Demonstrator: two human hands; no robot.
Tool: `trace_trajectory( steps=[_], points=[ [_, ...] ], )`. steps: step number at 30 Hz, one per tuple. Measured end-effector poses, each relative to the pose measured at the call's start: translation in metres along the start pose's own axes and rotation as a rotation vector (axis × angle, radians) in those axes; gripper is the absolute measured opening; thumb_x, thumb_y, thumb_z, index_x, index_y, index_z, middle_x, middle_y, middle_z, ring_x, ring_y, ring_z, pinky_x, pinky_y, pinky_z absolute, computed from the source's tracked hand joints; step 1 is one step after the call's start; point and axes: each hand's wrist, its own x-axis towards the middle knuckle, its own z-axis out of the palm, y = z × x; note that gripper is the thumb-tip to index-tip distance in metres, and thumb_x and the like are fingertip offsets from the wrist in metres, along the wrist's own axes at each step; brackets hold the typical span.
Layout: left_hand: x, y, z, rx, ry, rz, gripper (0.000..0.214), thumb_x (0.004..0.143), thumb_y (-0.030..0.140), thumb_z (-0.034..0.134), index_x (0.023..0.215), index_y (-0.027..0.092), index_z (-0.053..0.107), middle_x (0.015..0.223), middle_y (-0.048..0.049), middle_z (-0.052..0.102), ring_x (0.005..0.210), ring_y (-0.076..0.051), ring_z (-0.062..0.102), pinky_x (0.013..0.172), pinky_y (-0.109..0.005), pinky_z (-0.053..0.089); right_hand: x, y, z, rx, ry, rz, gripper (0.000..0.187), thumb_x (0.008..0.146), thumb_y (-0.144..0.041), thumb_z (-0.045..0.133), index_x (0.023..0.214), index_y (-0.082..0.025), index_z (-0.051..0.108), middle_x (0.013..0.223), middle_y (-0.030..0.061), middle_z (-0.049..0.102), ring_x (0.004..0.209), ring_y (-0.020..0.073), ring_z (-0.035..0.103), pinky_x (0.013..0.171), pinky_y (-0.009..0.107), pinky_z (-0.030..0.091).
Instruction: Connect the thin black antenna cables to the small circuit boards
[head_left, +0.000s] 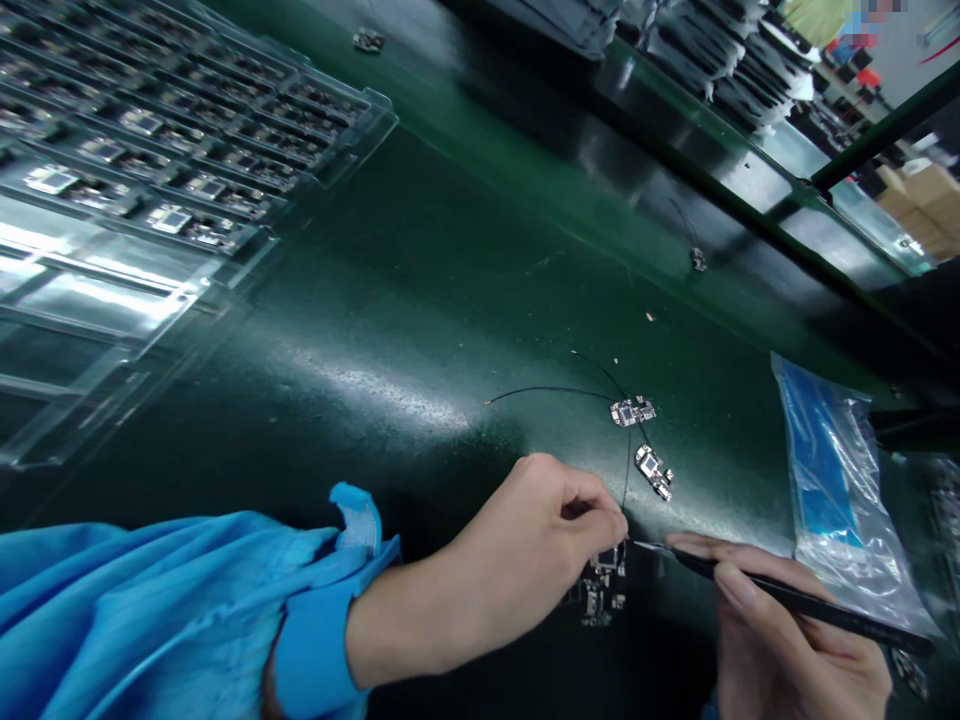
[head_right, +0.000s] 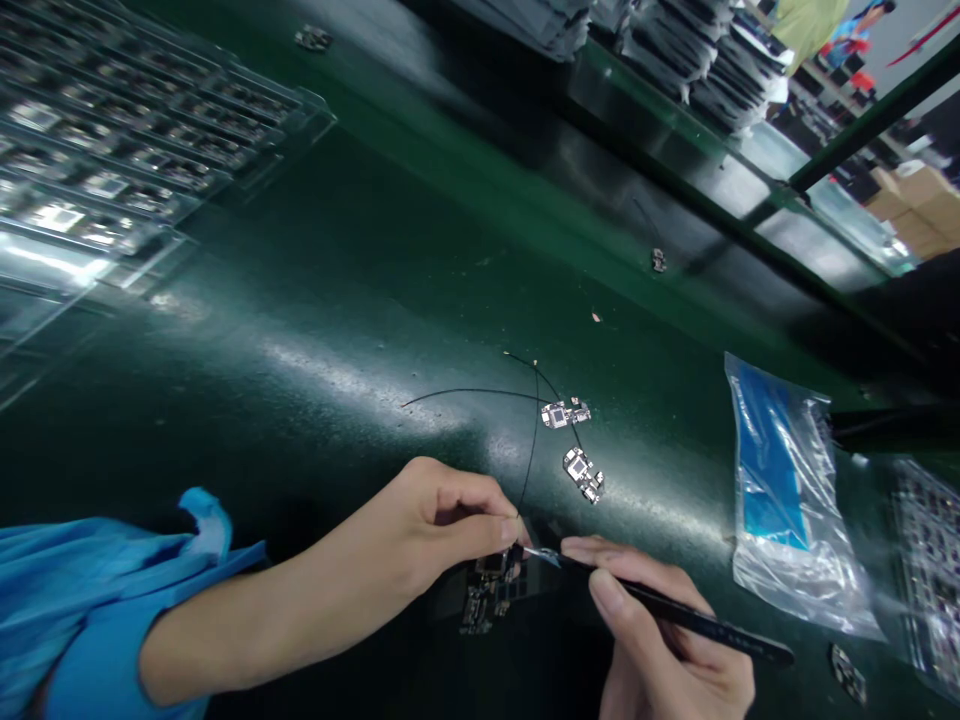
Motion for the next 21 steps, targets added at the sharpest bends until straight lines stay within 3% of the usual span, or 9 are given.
trace_trajectory(
  steps=[21],
  points=[
    [0.0009,-0.0018,0.0012,0.0,0.005,-0.024,0.025,0.078,0.025,0.048,0.068,0.011,0.066,0.062,-0.001,0.059,0.063,-0.015,0.055,0.058,-0.024,0.041,0.0015,0.0027,-0.0005,0.015,-0.058,-0.027,0.015,0.065,-0.006,0.07,0.075,-0.017,0.074,0.076,0.0075,0.074,0.072,0.0213,0.07,0.072,0.024,0.057]
  ],
)
